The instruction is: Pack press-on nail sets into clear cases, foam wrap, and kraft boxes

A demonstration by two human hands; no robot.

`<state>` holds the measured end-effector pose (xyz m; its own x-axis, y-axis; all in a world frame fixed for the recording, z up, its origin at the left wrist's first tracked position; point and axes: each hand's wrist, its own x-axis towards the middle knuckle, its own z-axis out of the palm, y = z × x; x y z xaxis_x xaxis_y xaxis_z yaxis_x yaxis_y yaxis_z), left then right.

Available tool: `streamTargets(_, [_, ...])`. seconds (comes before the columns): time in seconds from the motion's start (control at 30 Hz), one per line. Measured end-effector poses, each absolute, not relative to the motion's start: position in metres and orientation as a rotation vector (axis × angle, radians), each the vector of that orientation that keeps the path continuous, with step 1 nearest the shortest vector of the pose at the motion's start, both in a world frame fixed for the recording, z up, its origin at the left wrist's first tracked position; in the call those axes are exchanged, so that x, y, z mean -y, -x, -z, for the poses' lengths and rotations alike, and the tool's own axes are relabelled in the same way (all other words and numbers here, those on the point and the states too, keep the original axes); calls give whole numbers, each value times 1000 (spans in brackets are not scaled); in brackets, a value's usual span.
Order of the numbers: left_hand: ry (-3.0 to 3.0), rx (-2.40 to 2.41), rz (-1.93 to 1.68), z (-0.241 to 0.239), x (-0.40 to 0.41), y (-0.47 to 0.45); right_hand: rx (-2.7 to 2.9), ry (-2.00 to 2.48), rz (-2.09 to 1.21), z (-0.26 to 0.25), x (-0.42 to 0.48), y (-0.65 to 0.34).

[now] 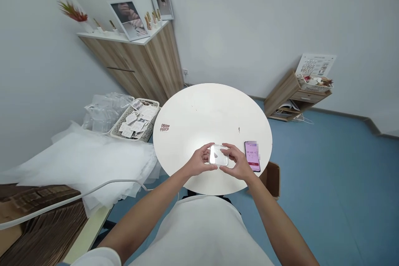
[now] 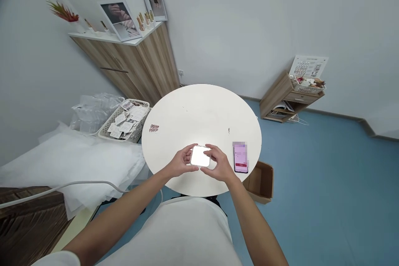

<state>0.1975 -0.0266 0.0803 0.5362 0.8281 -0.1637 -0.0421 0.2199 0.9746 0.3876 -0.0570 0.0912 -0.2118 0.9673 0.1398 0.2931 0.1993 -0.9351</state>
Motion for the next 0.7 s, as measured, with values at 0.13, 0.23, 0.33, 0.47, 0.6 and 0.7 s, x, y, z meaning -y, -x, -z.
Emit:
streamTargets(0.13, [-1153,-858,-723,-83,34,-203,1643,1161,-1077,-97,55,-393])
streamTargets(0.23, [-1056,-828,-740,-90,38,-208,1660,1158,-1080,-104,53,-397])
streamTargets(0.33, [-1003,-778,-740,-97,39,-211,1619,1157,-1133,-107,52,-400])
streamTargets(0.47, [-930,-828,-685,-95,38,-210,1586,1166,-1186,-103,53,-404])
streamTargets(0.6, [-910,-964,-635,-83,37,-209,1562,1171,-1235,-95,55,-405])
streamTargets(0.7, [-933,-1006,-622,-74,39,-208,1480,1233,-1289,-88,53,-405])
